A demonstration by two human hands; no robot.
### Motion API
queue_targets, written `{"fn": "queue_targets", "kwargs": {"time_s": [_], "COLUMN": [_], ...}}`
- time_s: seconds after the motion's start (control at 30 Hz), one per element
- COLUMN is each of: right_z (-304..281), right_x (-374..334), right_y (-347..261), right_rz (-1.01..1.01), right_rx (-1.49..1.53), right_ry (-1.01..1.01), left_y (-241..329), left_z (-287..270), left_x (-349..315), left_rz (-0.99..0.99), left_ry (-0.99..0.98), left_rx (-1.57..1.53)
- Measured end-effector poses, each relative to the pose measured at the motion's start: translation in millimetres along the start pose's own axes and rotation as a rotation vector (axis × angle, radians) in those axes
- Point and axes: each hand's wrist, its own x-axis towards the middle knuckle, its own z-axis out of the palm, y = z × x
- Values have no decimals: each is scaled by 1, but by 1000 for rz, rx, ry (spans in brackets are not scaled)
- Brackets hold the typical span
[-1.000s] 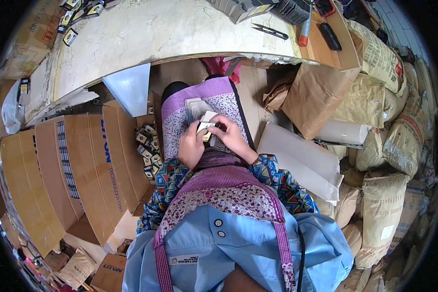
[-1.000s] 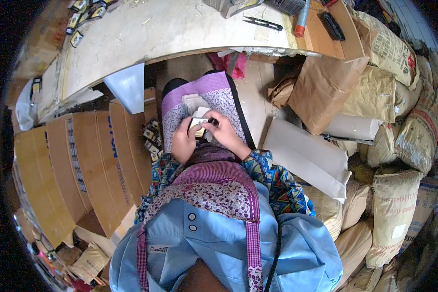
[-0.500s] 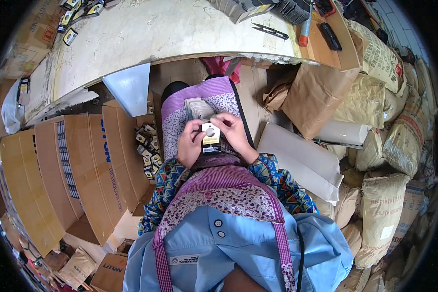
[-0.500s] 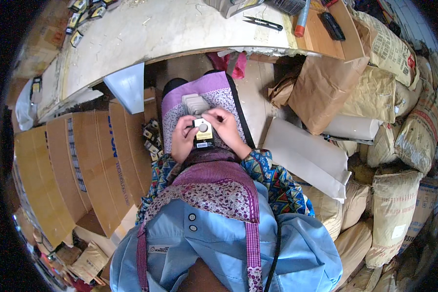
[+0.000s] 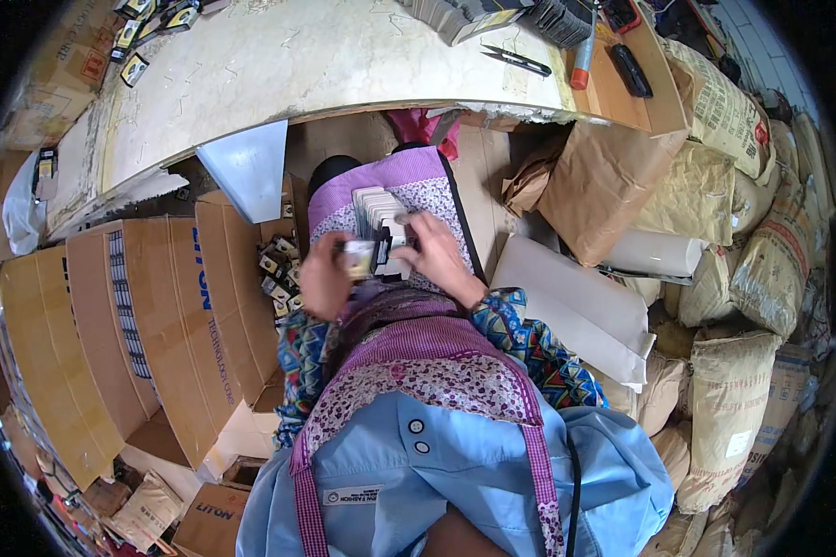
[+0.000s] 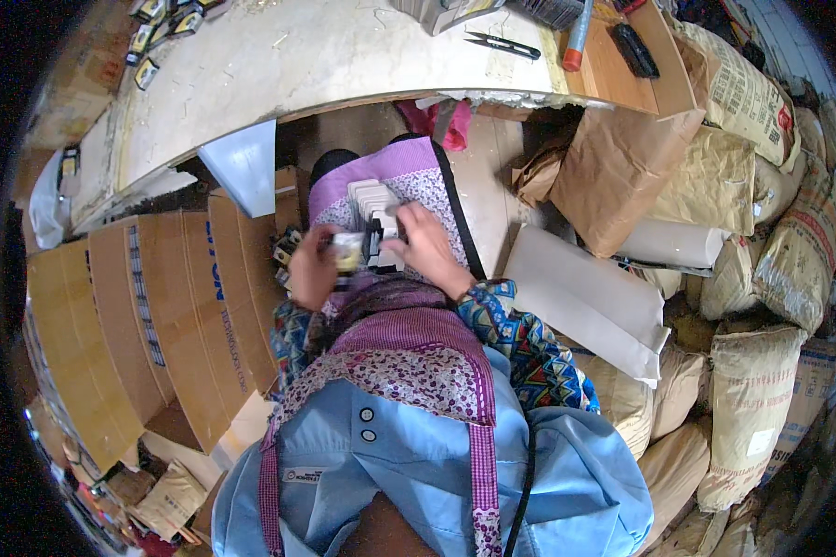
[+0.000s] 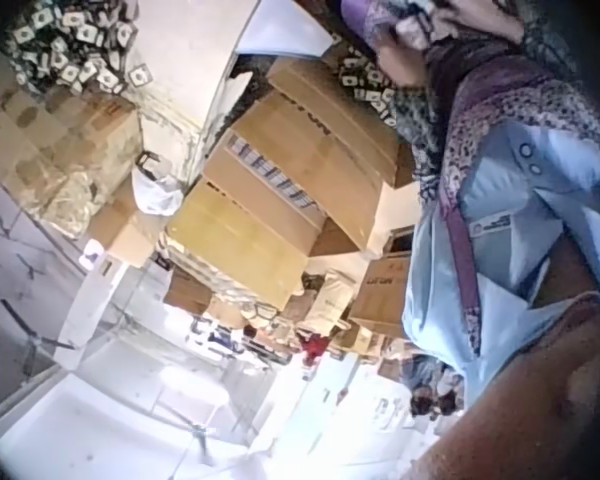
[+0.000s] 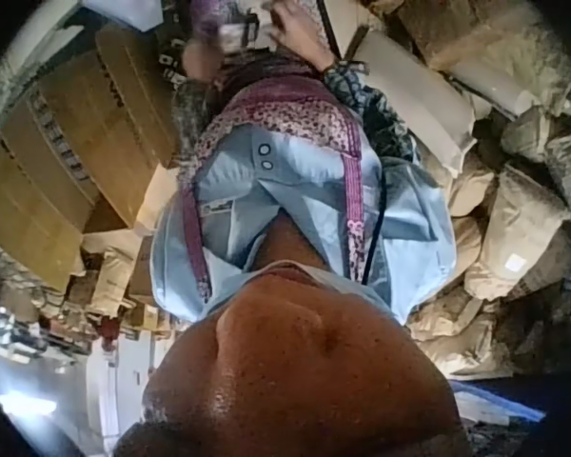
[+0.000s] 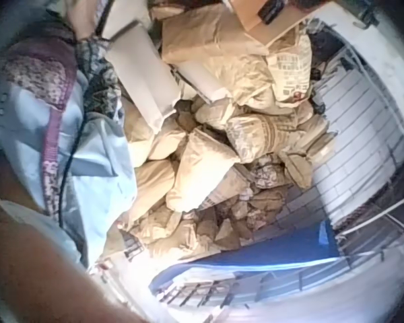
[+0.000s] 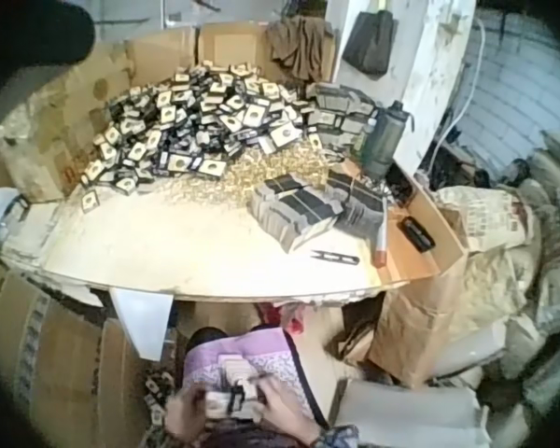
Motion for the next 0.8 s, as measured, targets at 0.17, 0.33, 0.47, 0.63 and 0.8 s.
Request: {"fn": "queue_targets", "kwargs": {"time_s": [0.17, 0.33, 0.47, 0.63, 0.8], "right_z": [5, 4, 7, 10, -2], "right_x": [-4, -8, -11, -7, -4], "right_y": [7, -2, 6, 10, -3], "right_rz": [-194, -162, -179, 88, 258], "right_rx": [-272, -253, -296, 226, 719], "right_ry": [-129, -121, -208, 65, -212], "left_y": [4, 6, 3, 16, 13], "left_z": [3, 23, 25, 33, 44], "left_x": [-1, -3, 0, -8, -5], "left_rz": [312, 364, 385, 512, 276], "left_ry": [254, 133, 147, 92, 60], "left_rx": [115, 117, 86, 274, 1]}}
